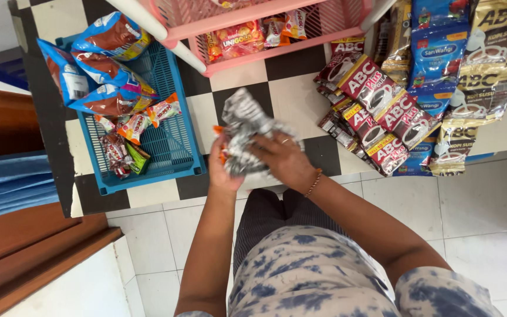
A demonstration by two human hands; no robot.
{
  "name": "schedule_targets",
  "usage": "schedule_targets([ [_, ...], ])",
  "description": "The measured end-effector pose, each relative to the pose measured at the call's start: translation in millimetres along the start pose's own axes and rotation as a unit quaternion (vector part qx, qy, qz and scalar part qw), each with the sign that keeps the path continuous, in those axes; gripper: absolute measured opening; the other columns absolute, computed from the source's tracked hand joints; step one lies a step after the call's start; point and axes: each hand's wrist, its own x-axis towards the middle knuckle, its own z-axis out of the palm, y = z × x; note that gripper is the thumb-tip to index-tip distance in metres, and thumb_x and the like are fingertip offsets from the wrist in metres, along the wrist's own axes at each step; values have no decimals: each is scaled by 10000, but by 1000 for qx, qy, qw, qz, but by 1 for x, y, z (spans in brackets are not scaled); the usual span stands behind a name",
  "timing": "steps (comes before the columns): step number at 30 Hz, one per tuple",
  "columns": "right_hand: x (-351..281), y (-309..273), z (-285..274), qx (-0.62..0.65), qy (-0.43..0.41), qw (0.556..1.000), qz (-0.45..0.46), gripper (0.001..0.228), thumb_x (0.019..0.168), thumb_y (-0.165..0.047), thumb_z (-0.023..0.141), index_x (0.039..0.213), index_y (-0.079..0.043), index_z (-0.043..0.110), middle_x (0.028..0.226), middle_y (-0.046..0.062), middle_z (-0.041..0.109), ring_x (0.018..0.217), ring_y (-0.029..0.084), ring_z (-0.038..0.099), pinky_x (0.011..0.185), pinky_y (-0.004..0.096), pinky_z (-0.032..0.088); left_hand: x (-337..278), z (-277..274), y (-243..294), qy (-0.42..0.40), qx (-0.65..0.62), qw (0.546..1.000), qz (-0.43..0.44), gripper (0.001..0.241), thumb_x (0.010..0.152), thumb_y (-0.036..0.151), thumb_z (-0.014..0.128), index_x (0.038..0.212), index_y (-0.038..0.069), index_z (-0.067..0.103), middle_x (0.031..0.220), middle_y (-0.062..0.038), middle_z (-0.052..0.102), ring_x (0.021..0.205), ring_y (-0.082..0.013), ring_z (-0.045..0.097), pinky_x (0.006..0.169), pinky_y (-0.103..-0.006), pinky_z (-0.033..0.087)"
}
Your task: The person wipes snack packages with a cloth and places them into a pink shelving unit. They handle multiple snack bags and instant coffee packets, moving them from a blue basket or the floor onto the shelves.
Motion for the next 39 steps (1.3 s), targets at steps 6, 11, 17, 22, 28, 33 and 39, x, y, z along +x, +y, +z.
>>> schedule_targets([
  [6, 15, 3, -37, -157, -36, 982, 95, 498, 647, -255, 772, 1144, -242, 739, 1428, 159, 578, 1375, 535, 459, 1049, 749, 399, -14, 5, 21, 12, 63, 995, 74, 536, 1017, 458, 433, 1502, 230, 447, 1509, -29, 517, 1385, -234, 482, 1120, -494, 380],
  [11, 20, -20, -20, 404, -53, 869, 281, 503, 919, -226, 687, 1405, -208, 562, 1217, 114, 631, 1094, 283, 644, 835, 396, 581, -21, 23, -5, -83, 166, 977, 105, 589, 1110, 457, 426, 1612, 153, 384, 1664, -72, 400, 1403, -244, 460, 1142, -476, 352],
  [17, 27, 36, 26, 613, -17, 704, 360, 357, 977, -75, 655, 1331, -86, 608, 1079, 66, 698, 854, 139, 685, 688, 262, 601, -22, 38, -8, -8, 314, 940, 130, 717, 1046, 485, 411, 1640, 280, 66, 1700, -54, 209, 1458, -262, 330, 1175, -458, 265],
  [22, 69, 200, 17, 185, 170, 922, 294, 112, 1021, -52, 679, 1127, -26, 657, 853, 36, 742, 767, 122, 726, 706, 309, 593, -32, 29, -1, 13, 369, 919, 137, 730, 1046, 356, 497, 1638, 243, 83, 1703, -91, 211, 1557, -292, 252, 1234, -433, 226],
  [28, 109, 342, 15, -63, 224, 932, 280, 139, 899, -126, 750, 1005, -35, 746, 928, 157, 764, 862, 323, 750, 784, 435, 597, -42, 3, 4, 19, 363, 919, 150, 604, 1054, 190, 523, 1606, 113, 290, 1633, -152, 363, 1472, -272, 400, 1201, -408, 324],
  [33, 118, 293, 5, -204, 201, 923, 256, 416, 898, -163, 767, 1249, 14, 631, 1188, 306, 626, 1027, 487, 610, 888, 566, 488, -42, -23, 27, 66, 351, 902, 240, 452, 1035, 108, 563, 1479, 66, 484, 1460, -139, 551, 1220, -240, 599, 1039, -372, 505],
  [39, 74, 110, 10, 54, 65, 982, 167, 309, 927, -163, 761, 1192, -25, 681, 1175, 235, 659, 1096, 448, 609, 947, 519, 500, -9, -49, 121, 206, 584, 677, 398, 324, 1039, 1, 564, 1353, 70, 604, 1335, -137, 667, 1093, -250, 652, 959, -349, 546],
])
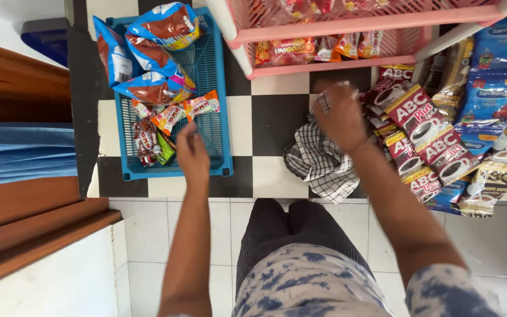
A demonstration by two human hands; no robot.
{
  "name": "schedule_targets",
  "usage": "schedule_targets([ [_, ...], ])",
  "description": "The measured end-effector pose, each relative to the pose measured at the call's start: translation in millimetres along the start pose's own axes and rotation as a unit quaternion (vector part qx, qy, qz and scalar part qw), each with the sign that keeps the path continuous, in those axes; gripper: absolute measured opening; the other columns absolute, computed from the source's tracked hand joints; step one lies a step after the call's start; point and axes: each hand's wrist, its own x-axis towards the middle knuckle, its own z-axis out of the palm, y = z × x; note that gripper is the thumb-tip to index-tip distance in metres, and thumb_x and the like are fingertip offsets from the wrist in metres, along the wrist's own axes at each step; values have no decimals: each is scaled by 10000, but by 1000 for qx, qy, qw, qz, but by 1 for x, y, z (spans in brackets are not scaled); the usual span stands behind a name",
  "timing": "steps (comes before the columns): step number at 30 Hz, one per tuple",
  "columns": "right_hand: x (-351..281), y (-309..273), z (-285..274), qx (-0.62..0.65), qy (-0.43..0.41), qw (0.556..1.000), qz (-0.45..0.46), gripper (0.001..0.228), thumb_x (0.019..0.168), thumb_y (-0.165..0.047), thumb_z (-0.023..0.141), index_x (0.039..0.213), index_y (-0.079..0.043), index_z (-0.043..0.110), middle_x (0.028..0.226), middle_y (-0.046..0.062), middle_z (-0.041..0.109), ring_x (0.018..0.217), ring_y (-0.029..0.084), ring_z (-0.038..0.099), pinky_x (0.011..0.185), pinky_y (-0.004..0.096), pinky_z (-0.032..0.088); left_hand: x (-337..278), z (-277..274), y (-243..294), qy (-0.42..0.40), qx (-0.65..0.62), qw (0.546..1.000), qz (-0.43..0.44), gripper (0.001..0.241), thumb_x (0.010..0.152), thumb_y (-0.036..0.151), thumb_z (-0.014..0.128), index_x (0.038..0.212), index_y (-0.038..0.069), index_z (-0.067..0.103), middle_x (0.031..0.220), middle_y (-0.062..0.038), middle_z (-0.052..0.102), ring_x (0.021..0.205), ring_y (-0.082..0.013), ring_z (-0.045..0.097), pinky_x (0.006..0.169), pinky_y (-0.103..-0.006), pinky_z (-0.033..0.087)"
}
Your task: The person wipes snack packages with a cloth and places them into a pink shelving unit. They handle multiple snack bags and instant coffee packets, moving them from a blue basket or the floor onto the shelves.
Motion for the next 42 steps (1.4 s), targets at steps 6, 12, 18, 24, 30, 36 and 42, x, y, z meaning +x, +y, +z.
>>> schedule_targets([
  [6, -66, -75, 11, -88, 17, 995, 42, 479, 881, -239, 760, 1325, -102, 644, 1410, 167, 564, 1353, 385, 495, 1097, 582, 394, 64, 16, -35, -68, 317, 911, 254, 573, 896, -73, 570, 1456, 41, 527, 1461, -263, 527, 1302, -458, 522, 1114, -500, 409],
  [12, -74, -53, 7, -148, -44, 973, 173, 762, 827, -228, 744, 1522, -88, 466, 1570, 282, 349, 1341, 507, 427, 990, 625, 402, 76, 39, -41, -83, 467, 870, 133, 533, 926, 93, 659, 1445, 77, 540, 1434, -225, 534, 1302, -431, 477, 1049, -555, 395],
  [18, -79, -22, 10, -4, -86, 981, 172, 434, 902, -138, 707, 1334, -111, 674, 1326, 162, 655, 981, 293, 719, 864, 381, 606, 68, 15, -25, -115, 460, 878, 60, 491, 808, 229, 827, 1200, 78, 575, 1266, -202, 602, 1183, -428, 580, 975, -559, 462],
  [24, -64, -59, -19, 186, 71, 976, 91, 338, 884, -62, 775, 1214, -12, 719, 1174, 148, 721, 996, 222, 728, 850, 326, 596, 31, -2, 1, -63, -47, 985, -152, 605, 863, 135, 757, 1387, 99, 457, 1183, -97, 675, 940, -246, 726, 745, -421, 615],
  [30, -48, -159, -4, 241, 42, 955, -169, 418, 885, -161, 732, 1282, -53, 661, 1365, 175, 596, 1095, 306, 647, 1024, 442, 493, -62, 54, 62, -144, -407, 837, -336, 550, 1004, 372, 545, 1510, 191, 428, 1419, -65, 574, 1205, -201, 634, 976, -340, 564],
  [36, -41, -150, 20, 111, -22, 993, -40, 231, 971, -243, 662, 1103, -54, 663, 1082, 170, 688, 1023, 360, 653, 890, 459, 525, -115, 75, 86, -199, -556, 714, -377, 711, 995, 606, 428, 1490, 95, 423, 1382, -127, 599, 1217, -256, 633, 995, -396, 556],
  [42, -22, -91, 36, 286, -19, 936, 203, 292, 1138, -252, 562, 970, -17, 606, 776, 191, 627, 739, 361, 609, 670, 451, 518, -131, 89, 89, -263, -370, 848, -274, 661, 1006, 382, 613, 1564, 114, 384, 1367, -112, 599, 1209, -205, 593, 1031, -396, 492],
])
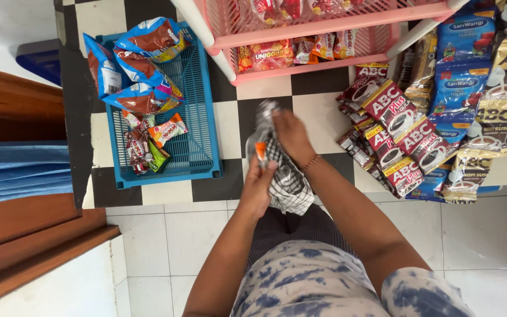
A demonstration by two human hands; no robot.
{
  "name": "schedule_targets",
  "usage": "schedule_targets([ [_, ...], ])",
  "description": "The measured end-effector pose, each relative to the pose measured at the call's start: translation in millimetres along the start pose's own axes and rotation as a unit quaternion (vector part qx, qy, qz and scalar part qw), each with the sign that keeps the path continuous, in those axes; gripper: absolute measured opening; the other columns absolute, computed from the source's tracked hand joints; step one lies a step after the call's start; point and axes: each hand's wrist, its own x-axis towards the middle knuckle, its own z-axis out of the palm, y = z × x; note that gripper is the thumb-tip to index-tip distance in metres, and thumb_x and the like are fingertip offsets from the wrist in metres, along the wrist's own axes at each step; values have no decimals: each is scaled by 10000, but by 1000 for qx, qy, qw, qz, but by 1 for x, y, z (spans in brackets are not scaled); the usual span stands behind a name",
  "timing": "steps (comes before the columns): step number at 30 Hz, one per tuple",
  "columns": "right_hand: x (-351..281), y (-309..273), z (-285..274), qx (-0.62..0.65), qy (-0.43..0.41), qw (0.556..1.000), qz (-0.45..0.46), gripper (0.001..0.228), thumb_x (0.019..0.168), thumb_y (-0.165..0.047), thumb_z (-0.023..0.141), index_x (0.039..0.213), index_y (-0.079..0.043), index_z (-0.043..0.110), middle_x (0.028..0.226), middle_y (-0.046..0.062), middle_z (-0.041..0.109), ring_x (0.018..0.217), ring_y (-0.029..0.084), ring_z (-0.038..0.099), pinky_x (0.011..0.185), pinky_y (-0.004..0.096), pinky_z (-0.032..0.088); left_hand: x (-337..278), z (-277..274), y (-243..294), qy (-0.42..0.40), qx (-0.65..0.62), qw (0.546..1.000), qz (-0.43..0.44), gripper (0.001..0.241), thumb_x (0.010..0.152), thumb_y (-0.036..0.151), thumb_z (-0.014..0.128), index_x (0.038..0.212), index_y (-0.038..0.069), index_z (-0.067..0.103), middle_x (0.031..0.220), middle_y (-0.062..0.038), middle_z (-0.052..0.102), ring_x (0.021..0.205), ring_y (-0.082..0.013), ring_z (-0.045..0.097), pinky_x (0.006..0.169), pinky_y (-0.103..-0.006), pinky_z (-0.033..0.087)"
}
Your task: The person wipes snack packages with a cloth and places them into a pink shelving unit. They handle multiple snack bags and instant coffee packets, moving them from a blue basket or the floor onto the shelves.
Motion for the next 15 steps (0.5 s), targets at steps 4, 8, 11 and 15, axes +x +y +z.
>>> schedule_targets([
  [4, -40, -2, 3, -56, 7, 997, -60, 279, 955, -116, 650, 1192, 20, 594, 1071, 274, 642, 985, 418, 615, 817, 463, 519, 16, -8, 15, 67, -207, 972, -87, 565, 995, 426, 510, 1444, 86, 466, 1312, -102, 639, 1171, -249, 641, 978, -402, 563],
  [8, -81, -6, -4, -125, -81, 925, -349, 464, 832, 83, 663, 1292, 28, 642, 1471, 188, 576, 1401, 465, 465, 1162, 486, 411, 41, -19, 31, 109, -287, 947, -96, 515, 1045, 382, 514, 1394, 7, 556, 1275, -140, 672, 1125, -273, 666, 926, -399, 579],
  [11, -77, 6, -20, -144, -109, 900, -396, 421, 808, 138, 645, 1209, 17, 617, 1412, 170, 623, 1304, 364, 584, 1175, 434, 451, 53, -31, 40, 88, -328, 940, -15, 452, 1057, 395, 496, 1337, 46, 562, 1211, -126, 673, 1077, -286, 662, 912, -436, 578],
  [15, -57, 25, -40, -257, -134, 928, -235, 486, 813, 80, 635, 1286, -31, 657, 1364, 138, 632, 1268, 329, 618, 1118, 403, 471, 52, -44, 50, 158, -216, 956, 119, 267, 1103, 300, 469, 1306, 133, 519, 1220, -61, 641, 1095, -217, 655, 953, -423, 574],
])
